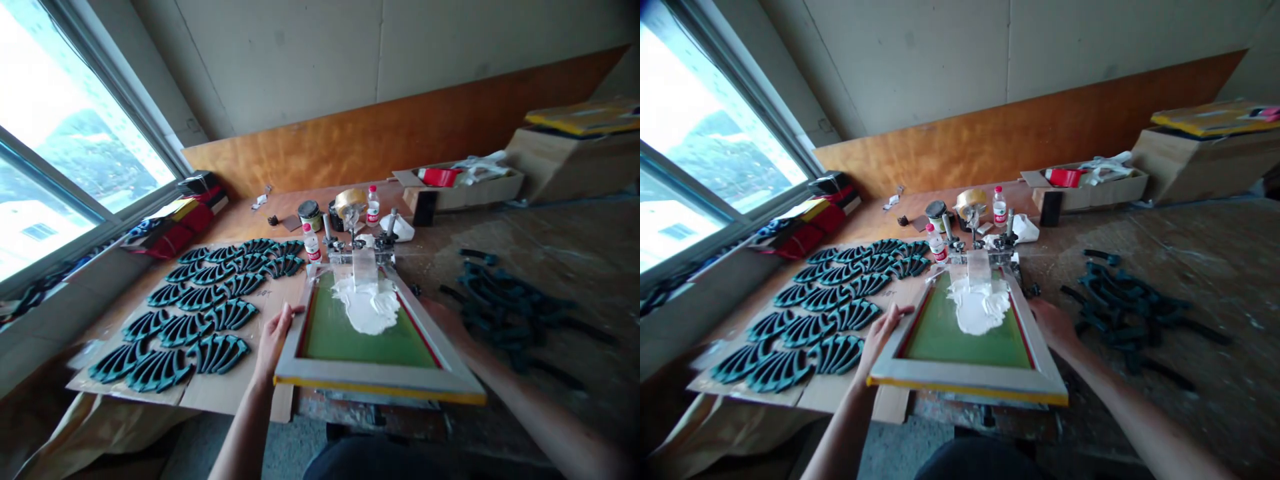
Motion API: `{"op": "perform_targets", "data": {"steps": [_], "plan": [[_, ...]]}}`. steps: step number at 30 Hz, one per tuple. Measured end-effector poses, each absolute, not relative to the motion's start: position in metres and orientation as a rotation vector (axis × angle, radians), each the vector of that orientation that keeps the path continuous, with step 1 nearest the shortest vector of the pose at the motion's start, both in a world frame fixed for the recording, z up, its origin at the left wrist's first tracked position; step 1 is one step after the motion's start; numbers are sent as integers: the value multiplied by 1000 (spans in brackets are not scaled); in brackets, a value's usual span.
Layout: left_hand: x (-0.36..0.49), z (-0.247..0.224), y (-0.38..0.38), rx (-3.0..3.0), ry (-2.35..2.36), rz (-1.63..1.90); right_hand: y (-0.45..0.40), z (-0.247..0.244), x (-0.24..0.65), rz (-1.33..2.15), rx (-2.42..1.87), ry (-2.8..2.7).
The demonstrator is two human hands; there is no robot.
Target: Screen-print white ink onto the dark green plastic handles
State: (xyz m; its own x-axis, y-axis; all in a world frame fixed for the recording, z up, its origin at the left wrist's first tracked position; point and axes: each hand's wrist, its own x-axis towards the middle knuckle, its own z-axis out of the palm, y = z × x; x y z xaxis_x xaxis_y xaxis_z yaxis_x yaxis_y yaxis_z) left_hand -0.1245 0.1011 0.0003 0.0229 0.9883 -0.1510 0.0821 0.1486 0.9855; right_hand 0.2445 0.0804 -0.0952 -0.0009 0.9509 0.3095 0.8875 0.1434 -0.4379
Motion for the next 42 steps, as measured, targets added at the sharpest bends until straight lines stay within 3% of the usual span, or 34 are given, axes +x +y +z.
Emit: {"op": "perform_targets", "data": {"steps": [6, 11, 20, 27, 33, 38, 42], "plan": [[-129, -118, 81, 1137, 1452, 874, 135, -36, 204, -57, -1647, -2051], [-130, -150, 85, 1306, 1543, 754, 136, -41, 157, 138, -1750, -2392], [-128, -143, 81, 1257, 1537, 789, 66, -48, 179, 330, -1143, -2753], [-127, -136, 80, 1111, 1449, 841, 59, -69, 169, 61, -1200, -2551], [-126, -124, 80, 1089, 1410, 882, 78, -46, 170, 359, -1287, -2519], [-131, -78, 82, 1024, 1311, 860, 140, -9, 173, 256, -1625, -2250], [-135, -27, 99, 1086, 1365, 935, 142, -8, 218, 183, -1708, -1891]]}}
